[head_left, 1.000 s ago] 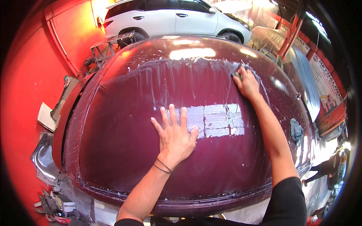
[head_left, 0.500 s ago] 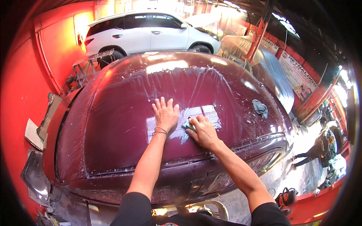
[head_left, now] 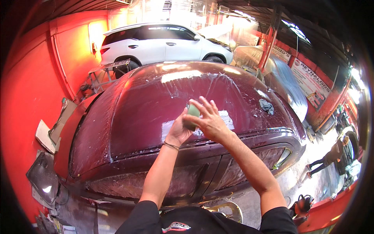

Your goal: The person sands the surface of a maroon car hood using a small sanding block. They repeatedly rub the block over the hood and frequently wipe the surface with a cloth to remove residue. The person occasionally dips the sanding block into a bucket of water.

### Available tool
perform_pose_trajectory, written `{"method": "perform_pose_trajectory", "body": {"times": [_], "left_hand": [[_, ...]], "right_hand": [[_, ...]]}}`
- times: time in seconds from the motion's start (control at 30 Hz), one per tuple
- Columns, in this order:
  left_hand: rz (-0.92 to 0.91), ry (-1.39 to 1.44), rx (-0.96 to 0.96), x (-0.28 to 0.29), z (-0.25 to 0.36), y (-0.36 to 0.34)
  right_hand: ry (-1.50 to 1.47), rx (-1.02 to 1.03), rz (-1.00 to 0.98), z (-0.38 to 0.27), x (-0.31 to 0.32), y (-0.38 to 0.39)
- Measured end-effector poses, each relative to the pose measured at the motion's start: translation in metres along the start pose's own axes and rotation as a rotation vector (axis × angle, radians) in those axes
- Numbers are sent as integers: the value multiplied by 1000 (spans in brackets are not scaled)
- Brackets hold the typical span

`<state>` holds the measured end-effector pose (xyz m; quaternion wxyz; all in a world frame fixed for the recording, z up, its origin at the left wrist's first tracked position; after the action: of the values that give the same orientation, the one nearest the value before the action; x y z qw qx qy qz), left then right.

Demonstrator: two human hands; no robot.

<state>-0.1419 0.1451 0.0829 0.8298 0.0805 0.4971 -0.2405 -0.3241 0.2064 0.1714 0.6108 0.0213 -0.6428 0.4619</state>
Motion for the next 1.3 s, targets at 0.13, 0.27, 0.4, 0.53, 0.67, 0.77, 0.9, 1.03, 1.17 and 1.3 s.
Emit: {"method": "perform_pose_trajectory", "body": {"times": [0.13, 0.27, 0.4, 0.53, 0.67, 0.77, 0.9, 1.03, 1.17, 1.3], "left_hand": [[72, -120, -290, -8, -11, 9], [64, -152, -333, -22, -32, 29], [114, -184, -356, -24, -42, 33], [128, -111, -371, -14, -48, 26], [175, -236, -435, -11, -57, 19], [106, -215, -437, -17, -65, 15], [142, -231, -457, -23, -73, 10], [152, -209, -453, -28, -86, 5], [192, -198, -429, -40, -95, 0], [205, -274, -311, -56, -95, -6]], "right_hand": [[-586, -417, 228, -22, -10, 7], [-753, -620, 316, -35, -20, 10], [-851, -723, 326, -32, -29, 13], [-983, -772, 408, -26, -37, 22], [-767, -673, 401, -24, -41, 32], [-667, -656, 405, -19, -41, 37], [-788, -687, 457, -9, -43, 44], [-935, -703, 469, 2, -48, 56], [-841, -648, 519, 8, -52, 73], [-1145, -918, 461, 19, -55, 89]]}}
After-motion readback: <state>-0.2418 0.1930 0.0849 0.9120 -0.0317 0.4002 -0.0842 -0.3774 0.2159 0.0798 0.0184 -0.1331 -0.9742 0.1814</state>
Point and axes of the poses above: each hand's wrist, its own y-axis away from the middle knuckle, its own x-axis out of the back of the hand, z = x × y, the point moved 1 cm from there along -y, towards the middle knuckle, and after that the axes turned 6 degrees about z, right-handed, at the moved point
